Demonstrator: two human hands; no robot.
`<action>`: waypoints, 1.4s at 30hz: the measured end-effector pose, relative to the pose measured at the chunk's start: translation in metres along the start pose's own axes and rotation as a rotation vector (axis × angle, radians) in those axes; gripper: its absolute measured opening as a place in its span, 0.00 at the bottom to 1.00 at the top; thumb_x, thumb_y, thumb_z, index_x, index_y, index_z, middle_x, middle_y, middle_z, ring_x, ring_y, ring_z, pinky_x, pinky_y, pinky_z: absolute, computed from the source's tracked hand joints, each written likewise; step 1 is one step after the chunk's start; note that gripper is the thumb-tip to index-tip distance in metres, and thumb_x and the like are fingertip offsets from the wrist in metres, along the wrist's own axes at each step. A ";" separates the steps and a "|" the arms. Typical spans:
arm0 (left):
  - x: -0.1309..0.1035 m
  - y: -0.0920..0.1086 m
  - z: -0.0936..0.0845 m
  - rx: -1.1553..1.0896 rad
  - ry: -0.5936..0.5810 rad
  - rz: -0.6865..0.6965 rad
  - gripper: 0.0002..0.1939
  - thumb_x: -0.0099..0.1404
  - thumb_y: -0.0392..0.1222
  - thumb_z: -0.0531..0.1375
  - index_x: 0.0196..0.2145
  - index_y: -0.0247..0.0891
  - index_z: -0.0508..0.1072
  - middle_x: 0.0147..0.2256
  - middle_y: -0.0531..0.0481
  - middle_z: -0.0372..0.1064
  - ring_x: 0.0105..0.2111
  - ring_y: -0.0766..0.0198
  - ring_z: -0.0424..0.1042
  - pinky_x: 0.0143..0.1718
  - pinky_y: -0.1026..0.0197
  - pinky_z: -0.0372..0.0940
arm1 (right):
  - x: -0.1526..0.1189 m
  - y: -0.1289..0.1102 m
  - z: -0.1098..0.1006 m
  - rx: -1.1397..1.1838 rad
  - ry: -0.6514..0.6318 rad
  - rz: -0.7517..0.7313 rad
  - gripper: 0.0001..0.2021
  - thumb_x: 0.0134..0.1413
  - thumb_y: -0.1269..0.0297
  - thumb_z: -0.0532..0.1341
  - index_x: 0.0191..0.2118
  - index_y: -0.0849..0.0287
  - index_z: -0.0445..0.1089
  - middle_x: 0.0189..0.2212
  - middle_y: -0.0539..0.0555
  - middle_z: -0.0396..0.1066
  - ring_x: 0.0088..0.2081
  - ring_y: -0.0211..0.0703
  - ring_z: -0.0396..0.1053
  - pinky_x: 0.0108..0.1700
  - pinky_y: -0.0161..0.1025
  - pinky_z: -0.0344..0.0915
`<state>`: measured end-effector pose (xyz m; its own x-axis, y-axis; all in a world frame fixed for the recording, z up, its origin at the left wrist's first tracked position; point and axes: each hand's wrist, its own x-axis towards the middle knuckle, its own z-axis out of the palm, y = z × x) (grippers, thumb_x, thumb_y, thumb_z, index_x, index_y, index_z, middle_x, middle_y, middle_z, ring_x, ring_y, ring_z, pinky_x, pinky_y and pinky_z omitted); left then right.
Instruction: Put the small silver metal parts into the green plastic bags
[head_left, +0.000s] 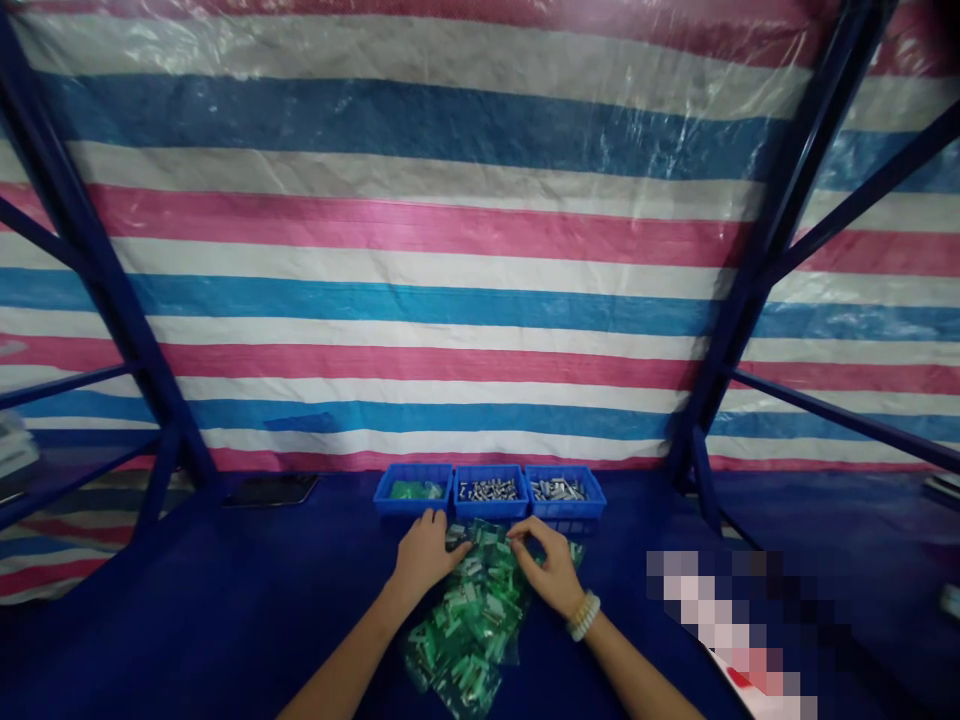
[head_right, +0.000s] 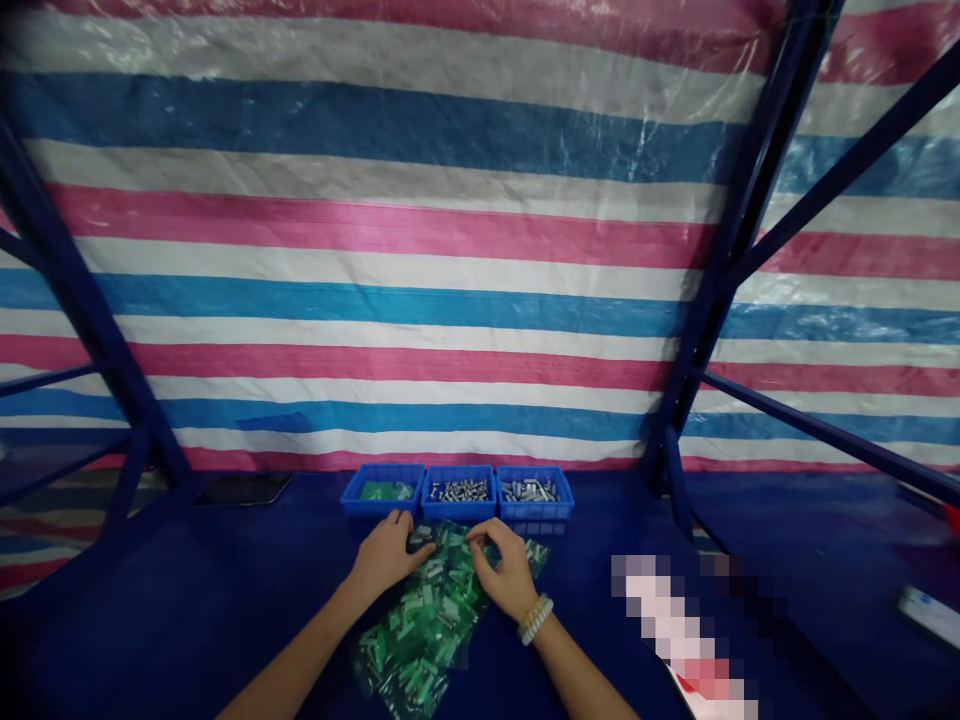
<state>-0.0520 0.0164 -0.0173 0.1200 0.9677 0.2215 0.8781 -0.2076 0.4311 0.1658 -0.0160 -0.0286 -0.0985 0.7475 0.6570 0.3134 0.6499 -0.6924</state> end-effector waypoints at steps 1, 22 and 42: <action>-0.001 -0.002 0.002 -0.027 -0.007 0.002 0.15 0.51 0.49 0.64 0.29 0.37 0.67 0.35 0.43 0.67 0.38 0.48 0.68 0.37 0.55 0.60 | 0.000 -0.001 0.000 0.001 -0.005 -0.005 0.05 0.55 0.70 0.58 0.34 0.59 0.71 0.27 0.52 0.71 0.29 0.42 0.70 0.34 0.37 0.66; -0.009 0.019 -0.004 -1.001 -0.109 0.168 0.16 0.54 0.44 0.66 0.33 0.38 0.63 0.34 0.45 0.75 0.33 0.58 0.76 0.34 0.58 0.69 | -0.004 0.001 0.017 0.425 -0.111 0.292 0.15 0.51 0.58 0.65 0.43 0.59 0.70 0.30 0.52 0.73 0.29 0.40 0.71 0.31 0.36 0.69; -0.028 0.028 -0.022 -0.315 0.389 0.976 0.11 0.62 0.23 0.57 0.31 0.38 0.72 0.43 0.43 0.72 0.49 0.53 0.67 0.44 0.50 0.69 | -0.003 -0.018 -0.009 -0.296 0.101 -0.506 0.13 0.57 0.80 0.54 0.34 0.55 0.69 0.39 0.55 0.75 0.50 0.52 0.68 0.47 0.53 0.64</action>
<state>-0.0409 -0.0199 0.0083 0.4965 0.2674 0.8258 0.3203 -0.9407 0.1120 0.1686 -0.0311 -0.0150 -0.2190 0.3284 0.9188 0.5023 0.8452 -0.1823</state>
